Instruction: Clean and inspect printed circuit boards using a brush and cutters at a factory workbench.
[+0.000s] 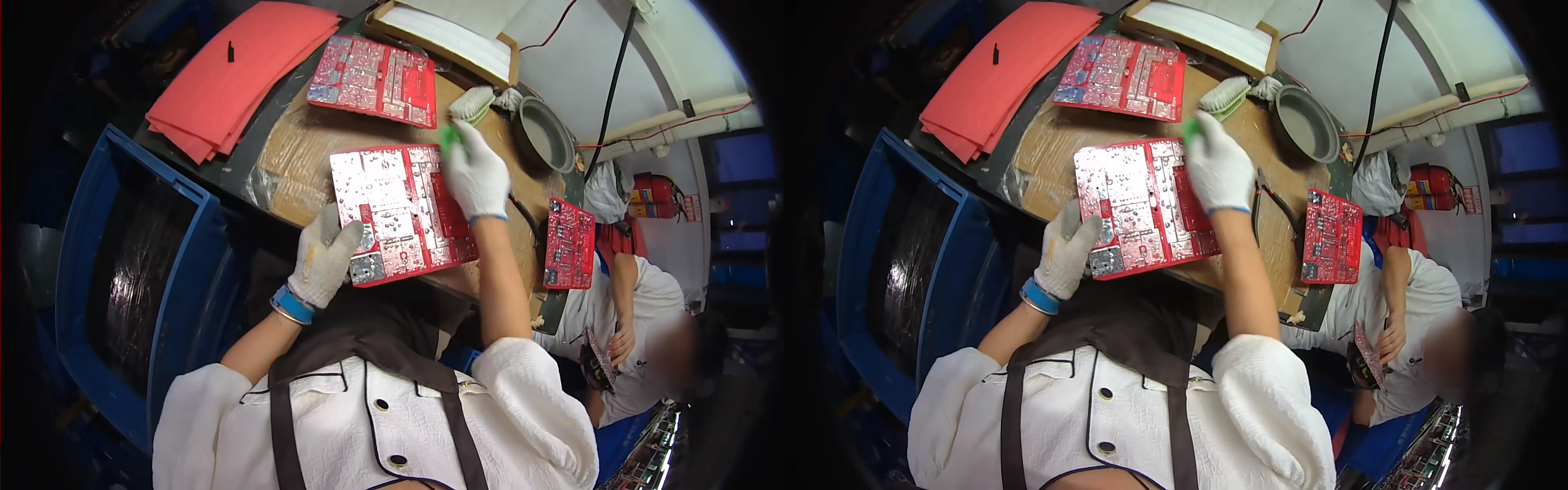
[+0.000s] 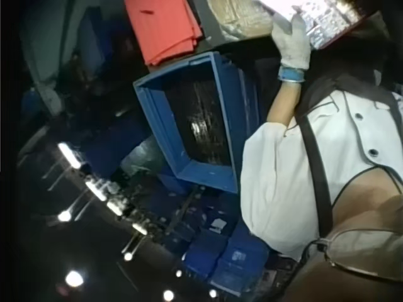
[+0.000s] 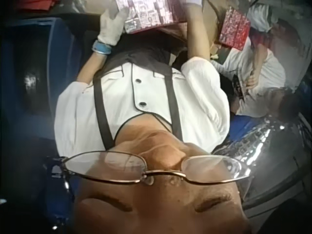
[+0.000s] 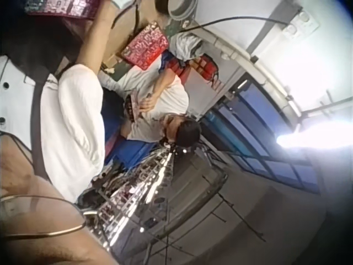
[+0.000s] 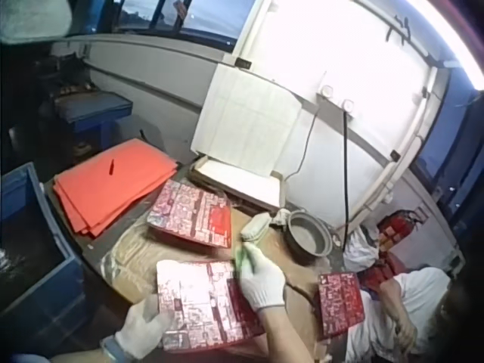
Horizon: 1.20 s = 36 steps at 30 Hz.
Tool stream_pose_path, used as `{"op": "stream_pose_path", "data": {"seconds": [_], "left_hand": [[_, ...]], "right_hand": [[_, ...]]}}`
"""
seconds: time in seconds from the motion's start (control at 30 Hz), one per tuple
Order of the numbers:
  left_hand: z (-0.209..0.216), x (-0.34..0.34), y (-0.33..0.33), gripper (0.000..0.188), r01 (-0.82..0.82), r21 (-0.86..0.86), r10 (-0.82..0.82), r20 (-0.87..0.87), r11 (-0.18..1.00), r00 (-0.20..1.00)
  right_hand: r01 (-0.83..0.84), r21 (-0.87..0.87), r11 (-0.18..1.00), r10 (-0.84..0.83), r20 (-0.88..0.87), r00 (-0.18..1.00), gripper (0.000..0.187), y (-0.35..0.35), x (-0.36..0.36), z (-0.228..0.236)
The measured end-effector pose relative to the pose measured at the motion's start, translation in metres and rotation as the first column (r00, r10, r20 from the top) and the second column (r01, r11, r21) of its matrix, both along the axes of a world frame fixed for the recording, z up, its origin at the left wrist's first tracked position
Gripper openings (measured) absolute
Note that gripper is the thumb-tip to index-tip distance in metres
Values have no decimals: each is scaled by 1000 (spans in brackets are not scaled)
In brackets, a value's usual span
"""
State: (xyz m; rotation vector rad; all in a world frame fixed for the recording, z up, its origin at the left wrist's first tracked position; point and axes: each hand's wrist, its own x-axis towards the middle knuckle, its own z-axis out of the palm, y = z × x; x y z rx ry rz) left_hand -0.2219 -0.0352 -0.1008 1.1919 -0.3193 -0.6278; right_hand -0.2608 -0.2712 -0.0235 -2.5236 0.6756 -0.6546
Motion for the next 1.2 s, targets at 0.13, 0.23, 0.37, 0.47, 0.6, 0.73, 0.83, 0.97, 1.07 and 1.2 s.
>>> {"op": "stream_pose_path", "data": {"seconds": [0.13,0.23,0.37,0.47,0.6,0.73,0.83,0.97,1.07,1.2], "left_hand": [[-15,-2,1,31,-46,47,46,7,998,999],[-1,-1,0,32,33,16,-32,-57,999,998],[-18,1,9,40,18,-31,-19,-39,999,999],[-17,-2,3,40,0,-14,-1,-48,1000,999],[-5,3,4,33,35,15,-34,-46,999,998],[-8,1,1,33,-8,-50,3,-90,999,996],[-6,1,0,32,2,-38,-6,-84,999,996],[-10,1,-1,33,-19,-28,18,-27,999,999],[-5,-1,5,33,13,-10,-14,-106,1000,994],[-4,1,0,32,-16,-12,15,-68,1000,998]], "right_hand": [[-21,-37,999,20,-38,999,31,35,-30,-15],[-26,-137,990,11,-109,994,32,33,3,-13],[85,-75,994,-94,-127,987,30,5,-1,-9],[1,-24,1000,-5,-162,987,32,44,-10,-11],[149,90,985,-138,-115,984,32,-25,13,-8],[-58,-36,998,51,-172,984,32,48,10,-10],[122,41,992,-117,-106,987,29,-10,15,-10],[-85,25,996,88,-158,984,33,60,13,-16],[-57,13,998,58,-135,989,30,60,20,-5],[66,195,979,-48,-94,994,28,-2,-1,-7]]}}
